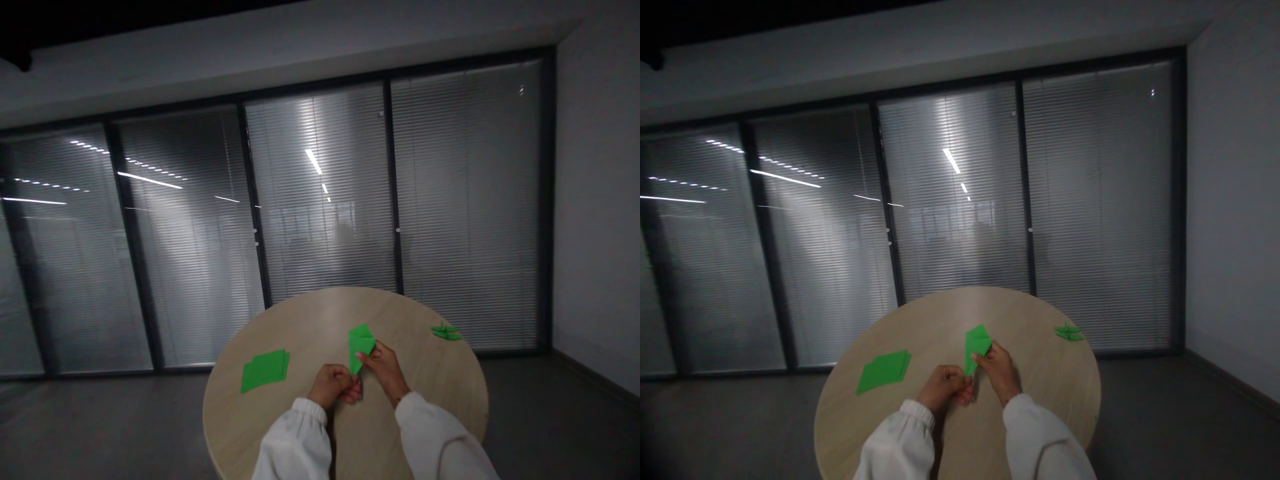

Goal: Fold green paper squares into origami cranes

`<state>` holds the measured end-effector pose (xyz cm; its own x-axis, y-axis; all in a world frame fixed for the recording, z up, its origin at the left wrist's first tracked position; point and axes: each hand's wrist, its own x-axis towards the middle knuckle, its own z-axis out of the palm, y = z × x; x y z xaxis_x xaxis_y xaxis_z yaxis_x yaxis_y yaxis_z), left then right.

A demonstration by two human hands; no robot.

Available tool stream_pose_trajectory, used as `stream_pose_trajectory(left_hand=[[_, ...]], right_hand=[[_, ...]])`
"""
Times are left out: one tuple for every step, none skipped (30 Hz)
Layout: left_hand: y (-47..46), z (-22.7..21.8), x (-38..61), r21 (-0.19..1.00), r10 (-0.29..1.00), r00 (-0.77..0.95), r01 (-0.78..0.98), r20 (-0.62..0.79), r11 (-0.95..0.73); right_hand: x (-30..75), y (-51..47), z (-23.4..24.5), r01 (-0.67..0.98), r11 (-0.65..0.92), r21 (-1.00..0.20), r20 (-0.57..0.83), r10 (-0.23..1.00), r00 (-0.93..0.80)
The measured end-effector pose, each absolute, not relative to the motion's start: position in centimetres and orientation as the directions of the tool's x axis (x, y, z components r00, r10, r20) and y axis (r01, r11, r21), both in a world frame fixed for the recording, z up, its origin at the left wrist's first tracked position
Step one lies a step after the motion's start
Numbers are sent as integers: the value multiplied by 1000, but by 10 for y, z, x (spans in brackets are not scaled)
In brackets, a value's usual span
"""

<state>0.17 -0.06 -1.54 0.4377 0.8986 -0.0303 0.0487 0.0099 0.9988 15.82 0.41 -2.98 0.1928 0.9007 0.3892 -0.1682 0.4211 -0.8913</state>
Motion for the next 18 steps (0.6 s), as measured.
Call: stream_pose_trajectory(left_hand=[[0,-16,2,999,899,436,48,-34,14],[1,-17,1,999,899,436,45,-39,21],[1,-17,1,999,898,437,42,-45,29],[1,-17,1,999,897,440,39,-47,33],[1,-17,1,999,895,443,37,-46,33],[0,-16,1,999,894,447,37,-43,30],[-1,-15,1,999,892,450,38,-38,23],[-1,-14,1,999,892,450,39,-32,16],[-2,-13,1,999,892,450,40,-27,11],[-3,-13,1,999,892,451,40,-24,7],[-3,-12,1,999,891,453,39,-21,3],[-3,-12,1,999,891,454,37,-17,0],[-3,-11,1,999,890,456,34,-12,-4],[-3,-11,0,999,889,458,32,-8,-8],[-3,-10,0,999,889,458,31,-5,-11],[-3,-10,0,999,890,456,31,-5,-11],[-4,-9,0,999,892,452,33,-6,-10],[-4,-9,0,999,895,447,34,-8,-8]], right_hand=[[158,4,-30,-173,420,-891,389,903,183],[158,5,-31,-186,416,-890,390,906,163],[157,4,-31,-199,412,-889,391,910,137],[157,4,-30,-204,408,-890,392,913,116],[156,3,-29,-207,403,-891,392,915,92],[156,1,-28,-207,399,-893,393,917,69],[155,0,-27,-207,395,-895,393,918,49],[154,-1,-26,-205,393,-896,395,918,35],[153,-2,-25,-201,393,-897,396,918,27],[153,-2,-25,-195,394,-898,397,918,24],[153,-3,-25,-190,395,-899,397,917,25],[152,-2,-25,-187,395,-900,397,917,28],[152,-2,-26,-186,395,-899,397,917,32],[152,-1,-26,-189,395,-899,396,918,33],[151,-1,-26,-195,392,-899,394,919,32],[151,-1,-26,-201,388,-899,391,920,30],[151,-1,-26,-206,383,-900,386,922,27],[151,-1,-25,-212,377,-901,382,924,21]])
